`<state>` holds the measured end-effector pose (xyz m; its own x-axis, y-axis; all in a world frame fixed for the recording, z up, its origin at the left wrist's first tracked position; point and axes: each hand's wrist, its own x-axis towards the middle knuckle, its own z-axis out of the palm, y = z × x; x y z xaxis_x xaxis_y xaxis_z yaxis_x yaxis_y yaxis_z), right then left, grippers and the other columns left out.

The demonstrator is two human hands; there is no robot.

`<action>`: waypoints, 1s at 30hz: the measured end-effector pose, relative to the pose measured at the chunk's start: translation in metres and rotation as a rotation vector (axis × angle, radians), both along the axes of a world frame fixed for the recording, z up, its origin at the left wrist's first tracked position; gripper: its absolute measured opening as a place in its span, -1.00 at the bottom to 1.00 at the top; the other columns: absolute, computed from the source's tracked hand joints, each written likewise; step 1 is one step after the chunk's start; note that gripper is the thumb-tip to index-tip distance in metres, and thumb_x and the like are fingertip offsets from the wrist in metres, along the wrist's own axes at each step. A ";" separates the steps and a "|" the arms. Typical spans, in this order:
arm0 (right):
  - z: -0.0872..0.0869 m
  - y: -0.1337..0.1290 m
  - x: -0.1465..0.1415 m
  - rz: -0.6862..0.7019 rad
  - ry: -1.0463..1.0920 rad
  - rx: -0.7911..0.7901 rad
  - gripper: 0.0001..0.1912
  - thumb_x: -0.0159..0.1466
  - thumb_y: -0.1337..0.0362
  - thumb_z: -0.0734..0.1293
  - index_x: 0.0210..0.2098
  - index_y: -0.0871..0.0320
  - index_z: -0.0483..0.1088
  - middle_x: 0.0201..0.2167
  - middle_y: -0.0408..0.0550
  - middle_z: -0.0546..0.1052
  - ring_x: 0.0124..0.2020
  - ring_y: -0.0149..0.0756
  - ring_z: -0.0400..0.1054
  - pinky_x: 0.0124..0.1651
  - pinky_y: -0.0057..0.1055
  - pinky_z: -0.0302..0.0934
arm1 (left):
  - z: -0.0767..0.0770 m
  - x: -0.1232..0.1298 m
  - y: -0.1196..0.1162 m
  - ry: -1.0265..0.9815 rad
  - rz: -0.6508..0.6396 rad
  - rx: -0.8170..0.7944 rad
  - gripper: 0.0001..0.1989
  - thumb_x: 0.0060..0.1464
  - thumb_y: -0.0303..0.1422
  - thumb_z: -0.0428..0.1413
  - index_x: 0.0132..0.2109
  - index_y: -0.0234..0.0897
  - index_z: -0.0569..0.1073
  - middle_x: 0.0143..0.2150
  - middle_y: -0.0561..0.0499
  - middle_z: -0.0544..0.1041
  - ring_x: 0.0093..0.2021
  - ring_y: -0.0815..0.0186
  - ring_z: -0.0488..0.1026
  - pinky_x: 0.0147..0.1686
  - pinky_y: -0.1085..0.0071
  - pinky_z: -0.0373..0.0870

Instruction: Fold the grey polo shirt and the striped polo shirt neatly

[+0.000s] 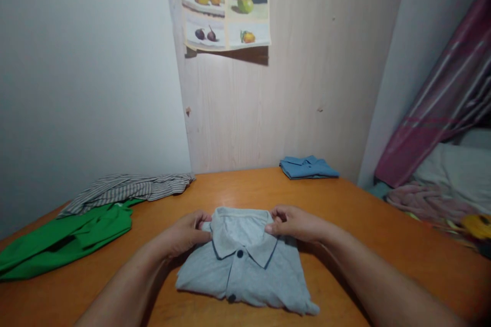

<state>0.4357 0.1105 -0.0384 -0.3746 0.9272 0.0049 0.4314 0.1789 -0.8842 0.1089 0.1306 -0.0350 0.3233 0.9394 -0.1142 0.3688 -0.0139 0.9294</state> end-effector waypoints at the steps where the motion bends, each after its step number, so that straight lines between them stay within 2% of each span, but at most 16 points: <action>1: 0.000 0.000 -0.001 -0.007 0.016 -0.006 -0.59 0.13 -0.05 0.46 -0.36 0.18 0.40 -0.53 -0.23 0.28 -0.51 -0.46 0.08 -0.48 -0.49 -0.08 | 0.001 0.001 0.000 0.035 0.004 0.027 -0.69 -0.27 -0.34 0.28 -0.28 -0.31 0.48 -0.43 0.08 0.49 -0.44 0.32 0.40 -0.49 0.50 0.23; 3: -0.001 0.001 -0.003 -0.030 0.067 -0.038 -0.61 0.20 -0.05 0.40 -0.37 0.19 0.41 -0.54 -0.22 0.30 -0.53 -0.46 0.09 -0.48 -0.49 -0.06 | 0.003 0.003 0.000 0.088 0.027 0.079 -0.72 -0.26 -0.29 0.29 -0.34 -0.30 0.47 -0.48 0.11 0.45 -0.48 0.34 0.35 -0.52 0.51 0.18; 5: -0.002 0.002 -0.005 -0.070 0.127 -0.062 -0.69 0.21 0.03 0.37 -0.37 0.18 0.42 -0.53 -0.20 0.34 -0.52 -0.45 0.13 -0.46 -0.50 0.00 | 0.004 0.005 0.001 0.085 0.032 0.111 -0.76 -0.23 -0.28 0.28 -0.38 -0.29 0.47 -0.49 0.11 0.44 -0.48 0.34 0.33 -0.52 0.50 0.18; 8: -0.001 0.001 -0.006 -0.116 0.179 -0.093 -0.87 0.12 0.25 0.33 -0.38 0.18 0.44 -0.51 -0.17 0.40 -0.50 -0.45 0.21 -0.44 -0.52 0.06 | 0.001 0.004 0.004 0.013 0.027 0.145 -0.81 -0.20 -0.30 0.26 -0.39 -0.29 0.47 -0.46 0.08 0.47 -0.43 0.31 0.37 -0.46 0.48 0.25; 11: 0.001 0.001 -0.004 -0.053 0.183 -0.174 -0.81 -0.01 0.34 0.33 -0.36 0.19 0.47 -0.51 -0.17 0.46 -0.51 -0.45 0.26 -0.45 -0.54 0.09 | -0.004 0.005 0.007 -0.078 0.049 0.157 -0.77 -0.16 -0.27 0.27 -0.37 -0.28 0.44 -0.43 0.07 0.48 -0.41 0.28 0.41 -0.44 0.47 0.27; 14: -0.001 0.003 -0.001 0.015 0.115 -0.198 -0.78 -0.03 0.31 0.41 -0.35 0.20 0.48 -0.52 -0.19 0.47 -0.53 -0.48 0.26 -0.46 -0.56 0.09 | -0.005 0.009 0.005 -0.165 0.055 0.109 -0.72 -0.11 -0.21 0.28 -0.33 -0.25 0.40 -0.43 0.10 0.47 -0.43 0.30 0.40 -0.46 0.48 0.27; 19: -0.005 0.006 0.001 -0.044 -0.057 -0.159 -0.76 -0.03 0.20 0.49 -0.48 0.18 0.41 -0.62 -0.28 0.33 -0.60 -0.53 0.11 -0.56 -0.55 -0.06 | -0.002 0.017 0.001 -0.221 0.010 0.070 -0.68 -0.12 -0.21 0.31 -0.30 -0.25 0.37 -0.42 0.11 0.47 -0.43 0.33 0.39 -0.43 0.47 0.30; 24: -0.008 0.004 0.001 -0.052 -0.076 -0.105 -0.80 -0.01 0.25 0.44 -0.52 0.16 0.33 -0.62 -0.28 0.30 -0.58 -0.51 0.11 -0.54 -0.54 -0.05 | -0.002 0.021 0.000 -0.210 0.035 0.034 -0.64 -0.15 -0.23 0.33 -0.27 -0.25 0.36 -0.42 0.12 0.47 -0.45 0.33 0.41 -0.44 0.47 0.30; 26: -0.007 0.004 0.003 -0.050 -0.042 -0.072 -0.84 0.00 0.29 0.40 -0.52 0.15 0.31 -0.61 -0.27 0.30 -0.57 -0.50 0.12 -0.52 -0.54 -0.04 | -0.004 0.022 0.000 -0.206 -0.001 0.016 -0.60 -0.14 -0.24 0.33 -0.18 -0.26 0.39 -0.36 0.07 0.51 -0.37 0.27 0.47 -0.38 0.44 0.35; 28: -0.007 0.004 0.004 -0.043 -0.005 -0.045 -0.87 0.00 0.31 0.38 -0.51 0.15 0.30 -0.60 -0.27 0.29 -0.56 -0.49 0.12 -0.52 -0.53 -0.04 | -0.005 0.021 0.001 -0.159 -0.019 0.071 -0.61 -0.13 -0.26 0.32 -0.15 -0.28 0.43 -0.31 0.04 0.53 -0.29 0.24 0.49 -0.32 0.43 0.37; 30: -0.006 0.004 0.005 -0.023 0.025 -0.042 -0.90 0.00 0.33 0.35 -0.50 0.15 0.31 -0.59 -0.26 0.29 -0.55 -0.47 0.12 -0.51 -0.53 -0.03 | -0.006 0.021 0.003 -0.088 0.003 0.164 -0.70 -0.10 -0.27 0.29 -0.22 -0.29 0.46 -0.34 0.06 0.51 -0.32 0.28 0.45 -0.35 0.47 0.33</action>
